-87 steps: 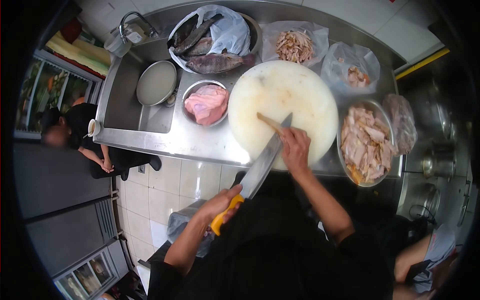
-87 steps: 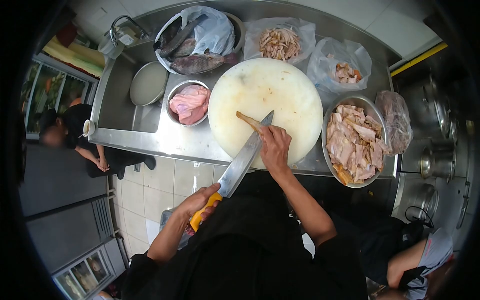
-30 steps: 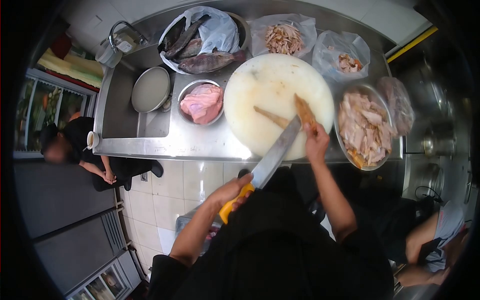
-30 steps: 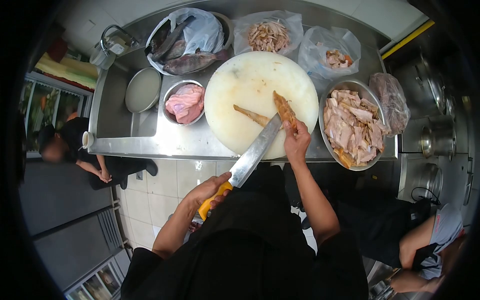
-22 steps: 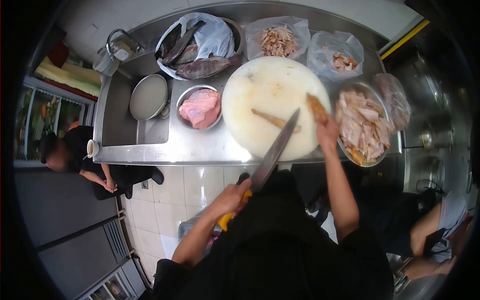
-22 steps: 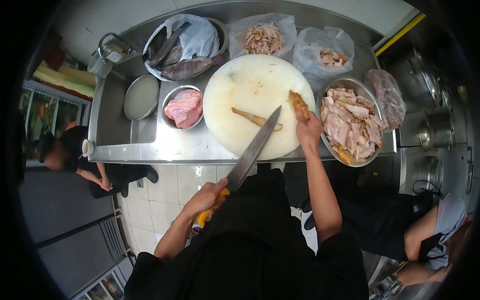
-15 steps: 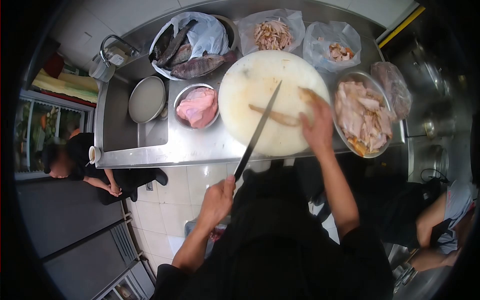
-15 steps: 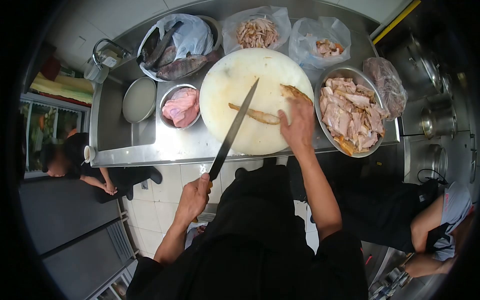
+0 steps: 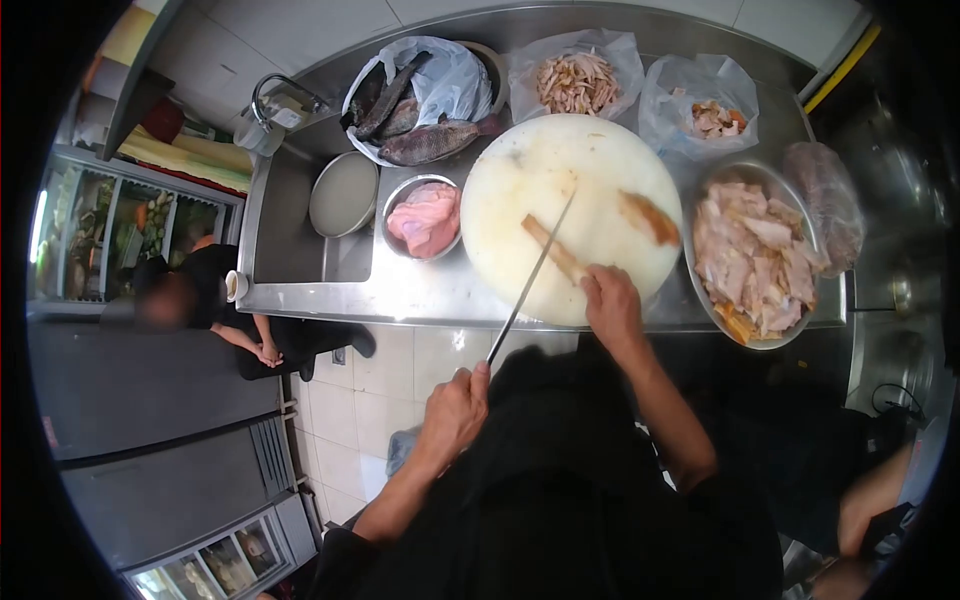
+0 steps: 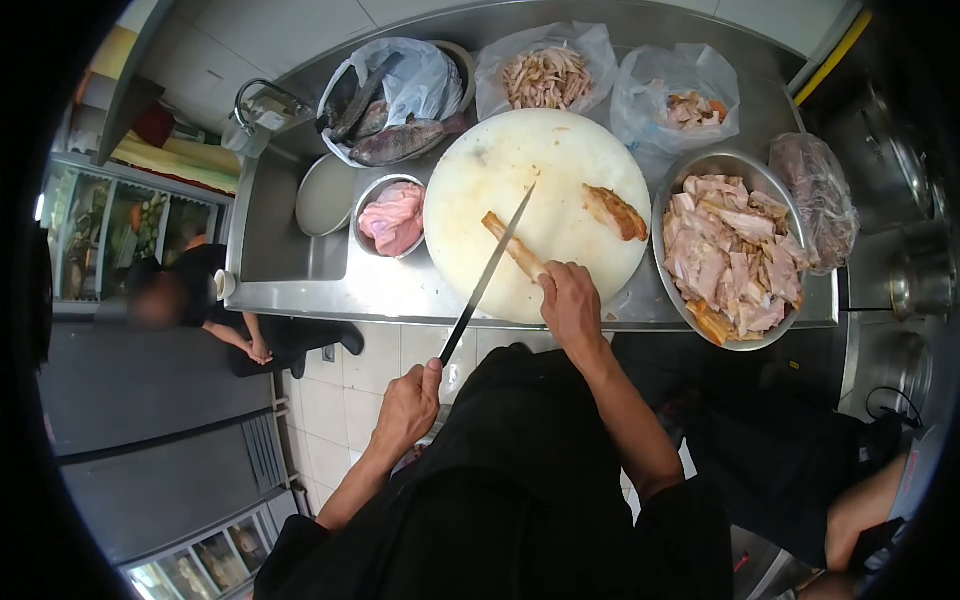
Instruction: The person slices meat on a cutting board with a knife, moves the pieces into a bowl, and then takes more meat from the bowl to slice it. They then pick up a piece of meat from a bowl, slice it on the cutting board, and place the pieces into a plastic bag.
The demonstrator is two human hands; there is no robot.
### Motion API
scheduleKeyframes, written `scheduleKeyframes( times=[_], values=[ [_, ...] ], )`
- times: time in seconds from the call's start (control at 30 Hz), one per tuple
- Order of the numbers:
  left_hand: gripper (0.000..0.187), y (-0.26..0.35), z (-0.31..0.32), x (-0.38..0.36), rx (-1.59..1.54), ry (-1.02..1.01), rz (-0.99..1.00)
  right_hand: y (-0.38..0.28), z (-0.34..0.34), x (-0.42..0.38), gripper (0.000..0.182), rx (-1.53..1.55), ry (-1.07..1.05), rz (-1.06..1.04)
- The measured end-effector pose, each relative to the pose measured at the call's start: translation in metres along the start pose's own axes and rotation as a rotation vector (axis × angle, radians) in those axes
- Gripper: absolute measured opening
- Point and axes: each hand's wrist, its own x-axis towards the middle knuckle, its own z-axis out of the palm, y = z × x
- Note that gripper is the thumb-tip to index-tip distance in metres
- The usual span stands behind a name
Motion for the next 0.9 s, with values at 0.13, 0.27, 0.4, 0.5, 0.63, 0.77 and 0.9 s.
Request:
scheduleKeyframes(
  times=[0.13, 0.27, 0.4, 0.5, 0.63, 0.77, 0.9],
  values=[
    [0.055, 0.005, -0.002, -0.002, 0.063, 0.008, -0.008, 0.000, -0.010, 0.004, 0.008, 0.018, -0.084, 0.055],
    [0.053, 0.038, -0.016, -0.020, -0.042, 0.088, 0.041, -0.001, -0.017, 0.003, 0.007, 0.112, -0.082, 0.048],
    [0.051, 0.007, 0.014, -0.014, 0.086, 0.131, 0.140, 0.001, -0.017, -0.002, 0.007, 0.099, -0.083, 0.043],
    [0.050, -0.006, 0.025, -0.008, 0.308, 0.119, 0.111, 0.003, -0.017, -0.002, 0.008, 0.089, -0.082, 0.044],
    [0.052, 0.002, 0.017, -0.008, 0.277, 0.077, 0.019, 0.007, -0.029, 0.002, 0.011, 0.162, -0.061, 0.131],
    [0.052, 0.016, 0.012, -0.014, 0.147, 0.062, 0.016, 0.014, -0.039, -0.001, 0.016, 0.193, -0.037, 0.155],
    [0.065, 0.028, 0.018, -0.025, 0.068, -0.035, -0.052, 0.015, -0.047, -0.006, 0.023, 0.170, -0.037, 0.107]
  ],
)
